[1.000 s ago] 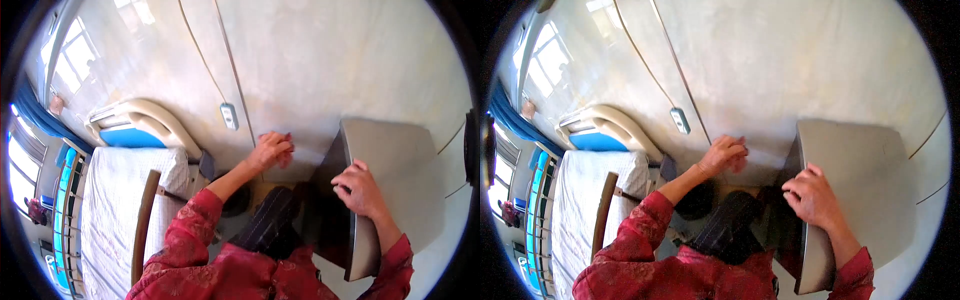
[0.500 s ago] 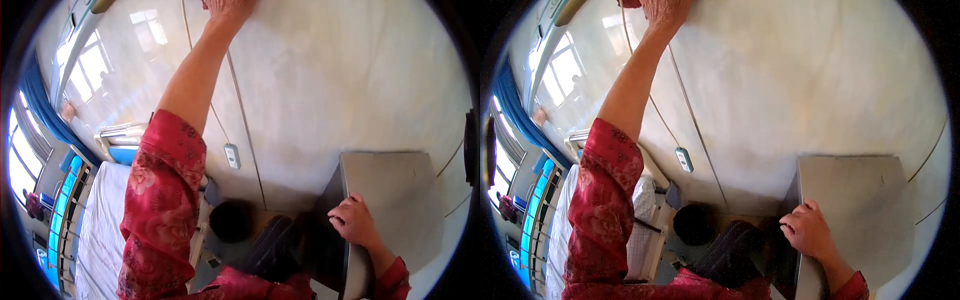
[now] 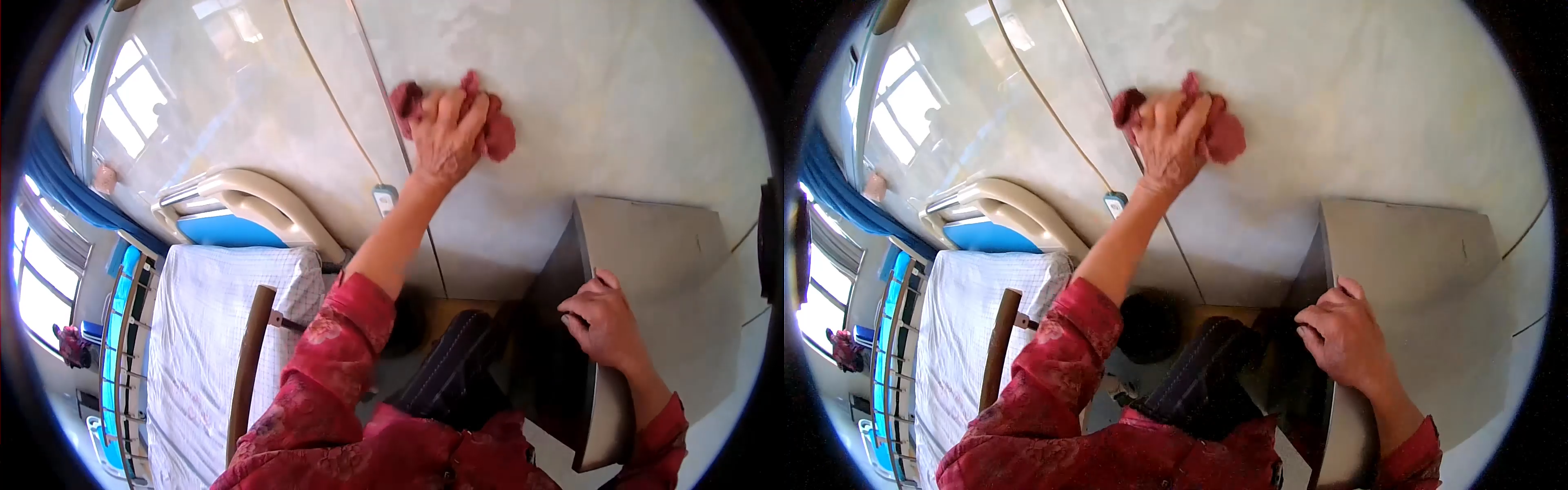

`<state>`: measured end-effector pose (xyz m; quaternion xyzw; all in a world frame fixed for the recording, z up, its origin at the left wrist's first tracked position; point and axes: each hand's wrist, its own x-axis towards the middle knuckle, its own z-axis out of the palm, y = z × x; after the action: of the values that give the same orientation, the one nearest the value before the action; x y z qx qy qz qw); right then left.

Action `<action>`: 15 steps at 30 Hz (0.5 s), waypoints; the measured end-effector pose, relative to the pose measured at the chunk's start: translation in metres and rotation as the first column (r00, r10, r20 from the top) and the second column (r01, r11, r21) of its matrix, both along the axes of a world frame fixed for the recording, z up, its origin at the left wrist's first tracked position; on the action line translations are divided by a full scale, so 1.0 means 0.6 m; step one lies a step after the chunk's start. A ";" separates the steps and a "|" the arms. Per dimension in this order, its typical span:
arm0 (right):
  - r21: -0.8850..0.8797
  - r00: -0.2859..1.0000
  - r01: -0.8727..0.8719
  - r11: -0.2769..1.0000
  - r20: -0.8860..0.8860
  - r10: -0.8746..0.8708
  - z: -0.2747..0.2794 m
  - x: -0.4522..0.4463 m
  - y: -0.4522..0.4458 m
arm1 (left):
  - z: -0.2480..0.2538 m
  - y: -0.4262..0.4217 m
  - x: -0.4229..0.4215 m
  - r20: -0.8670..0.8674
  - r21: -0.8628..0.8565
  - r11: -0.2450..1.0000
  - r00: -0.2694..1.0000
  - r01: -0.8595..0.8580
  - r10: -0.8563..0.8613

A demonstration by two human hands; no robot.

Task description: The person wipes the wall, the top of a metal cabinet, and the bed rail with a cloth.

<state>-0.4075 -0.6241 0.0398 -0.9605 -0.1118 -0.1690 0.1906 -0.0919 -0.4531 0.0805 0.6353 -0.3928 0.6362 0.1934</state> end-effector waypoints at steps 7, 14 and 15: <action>0.039 0.999 0.026 0.999 -0.030 -0.025 0.008 -0.005 -0.003 | -0.208 0.005 -0.009 -0.113 0.159 0.986 0.993 0.060 -0.042; 0.071 0.998 -0.034 0.997 -0.043 0.038 0.004 -0.001 -0.020 | -0.315 0.083 0.007 -0.106 0.712 0.696 0.994 0.088 -0.018; 0.057 0.998 -0.036 0.998 -0.045 0.039 0.006 -0.002 -0.020 | -0.322 0.092 0.010 -0.037 0.774 0.632 0.999 0.036 -0.012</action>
<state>-0.4087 -0.6358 0.0434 -0.9561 -0.1206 -0.1465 0.2232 -0.0857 -0.3977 -0.1125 0.6604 -0.6334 0.3944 -0.0838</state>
